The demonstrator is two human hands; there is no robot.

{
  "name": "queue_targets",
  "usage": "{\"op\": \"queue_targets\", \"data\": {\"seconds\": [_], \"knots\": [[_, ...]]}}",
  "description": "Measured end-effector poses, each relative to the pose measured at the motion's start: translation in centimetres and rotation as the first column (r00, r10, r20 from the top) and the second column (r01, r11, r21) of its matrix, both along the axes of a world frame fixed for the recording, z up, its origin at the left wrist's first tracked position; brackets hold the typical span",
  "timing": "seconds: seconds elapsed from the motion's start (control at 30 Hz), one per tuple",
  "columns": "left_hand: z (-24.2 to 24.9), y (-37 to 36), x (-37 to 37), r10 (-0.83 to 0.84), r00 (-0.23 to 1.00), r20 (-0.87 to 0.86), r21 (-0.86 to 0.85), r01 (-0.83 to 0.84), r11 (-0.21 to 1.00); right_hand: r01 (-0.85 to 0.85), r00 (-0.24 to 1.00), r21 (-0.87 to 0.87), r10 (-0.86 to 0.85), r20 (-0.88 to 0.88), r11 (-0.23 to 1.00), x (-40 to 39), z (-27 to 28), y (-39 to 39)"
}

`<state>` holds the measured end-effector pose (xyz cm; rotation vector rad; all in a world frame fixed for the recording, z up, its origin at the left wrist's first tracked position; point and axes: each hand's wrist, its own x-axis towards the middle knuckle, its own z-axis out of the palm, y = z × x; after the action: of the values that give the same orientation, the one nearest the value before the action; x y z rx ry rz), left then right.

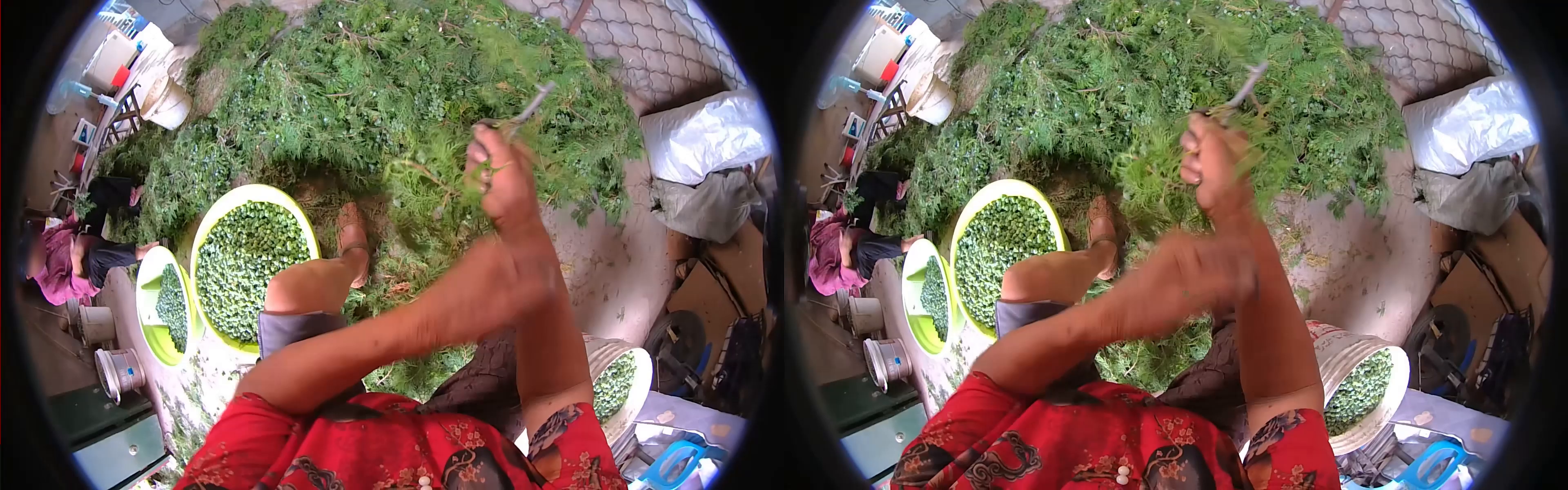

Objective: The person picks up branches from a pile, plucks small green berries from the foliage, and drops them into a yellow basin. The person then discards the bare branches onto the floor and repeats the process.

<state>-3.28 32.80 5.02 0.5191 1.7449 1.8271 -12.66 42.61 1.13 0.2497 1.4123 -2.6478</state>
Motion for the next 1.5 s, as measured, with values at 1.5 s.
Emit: {"op": "queue_targets", "data": {"seconds": [1.5], "knots": [[-6.6, -3.2, -1.8, 0.518, 0.659, -0.545, -0.1, -0.665, 0.741, -0.27, 0.95, -0.207, 0.296, 0.103, 0.94, -0.8, -0.4, 3.4]]}}
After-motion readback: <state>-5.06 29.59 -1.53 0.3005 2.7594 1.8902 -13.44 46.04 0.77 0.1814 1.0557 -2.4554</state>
